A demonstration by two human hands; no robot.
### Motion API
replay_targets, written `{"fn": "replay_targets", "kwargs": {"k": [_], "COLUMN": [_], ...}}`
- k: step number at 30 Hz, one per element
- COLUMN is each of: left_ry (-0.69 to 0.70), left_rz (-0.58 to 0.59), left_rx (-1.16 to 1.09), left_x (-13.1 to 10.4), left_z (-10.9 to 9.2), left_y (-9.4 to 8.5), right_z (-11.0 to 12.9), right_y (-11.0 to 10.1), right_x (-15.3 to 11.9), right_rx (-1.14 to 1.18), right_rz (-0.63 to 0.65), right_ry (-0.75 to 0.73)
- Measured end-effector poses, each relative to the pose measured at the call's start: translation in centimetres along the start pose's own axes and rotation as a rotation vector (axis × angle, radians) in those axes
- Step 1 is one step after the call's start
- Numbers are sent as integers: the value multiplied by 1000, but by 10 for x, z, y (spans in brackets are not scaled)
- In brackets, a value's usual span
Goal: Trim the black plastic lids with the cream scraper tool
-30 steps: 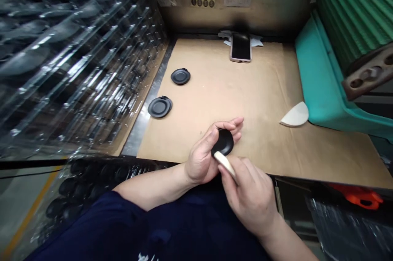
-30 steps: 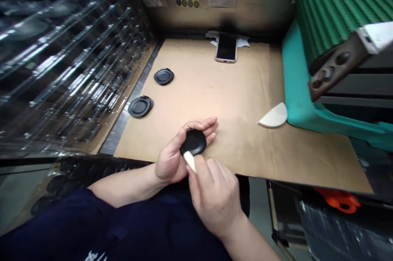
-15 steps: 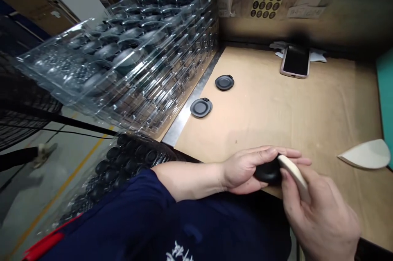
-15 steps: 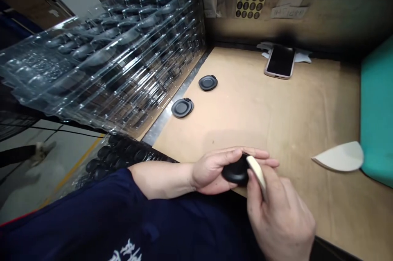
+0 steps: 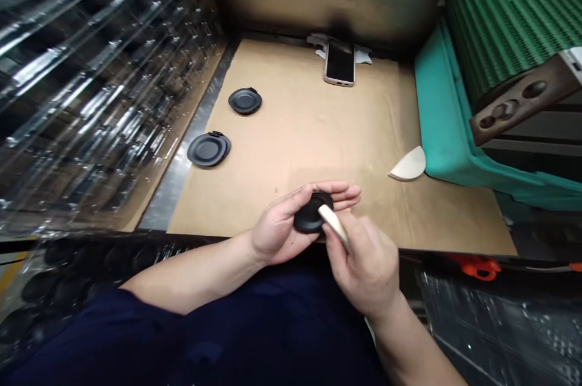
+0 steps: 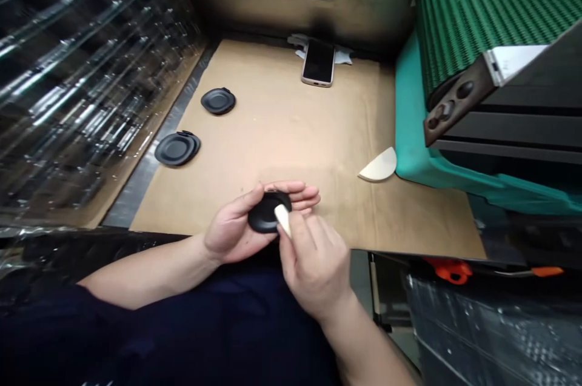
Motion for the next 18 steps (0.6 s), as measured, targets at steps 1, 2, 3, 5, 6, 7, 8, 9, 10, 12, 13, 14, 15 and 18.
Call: {"fn": "replay_targets", "kwargs": {"k": [1, 2, 3, 5, 6, 7, 8, 9, 10, 12, 13, 14, 15, 18], "left_ry": [32, 58, 73, 77, 69, 60, 49, 42, 37, 37, 40, 40, 38, 37], "left_rz": [2, -1, -4, 1, 11, 23, 38, 52, 64, 87, 95, 101, 105, 102], "left_rx": [5, 13, 20, 18, 9, -4, -18, -29, -35, -38, -35, -32, -30, -10], "left_x": [0, 0, 0, 0, 0, 0, -1, -1, -2, -2, -2, -2, -2, -2], "left_z": [-3, -5, -6, -7, -7, -8, -8, -8, -8, -9, -9, -9, -8, -5], "left_y": [1, 2, 3, 5, 7, 9, 11, 12, 13, 15, 15, 15, 16, 14], "right_z": [6, 12, 17, 23, 22, 19, 12, 4, -5, -19, -23, -25, -25, -8], "right_y": [2, 4, 5, 3, 0, -5, -10, -16, -22, -35, -41, -44, -43, -25], "right_x": [-3, -7, -10, -15, -16, -16, -16, -16, -16, -16, -16, -16, -14, -5], "right_rx": [37, 85, 136, 234, 267, 285, 289, 283, 269, 226, 200, 176, 156, 126], "right_rz": [21, 51, 79, 103, 92, 67, 37, 3, -38, -137, -181, -202, -193, -43], "right_ry": [0, 0, -4, -7, 1, 19, 48, 83, 118, 175, 195, 206, 205, 114]}}
Point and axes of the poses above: each hand's wrist, its own x-axis towards the middle knuckle, its own y-axis out of the palm, z = x × y, the point moved 9 cm from there along x, towards the middle knuckle, and after that the axes turned 7 degrees about -x, right-handed, at the moved point
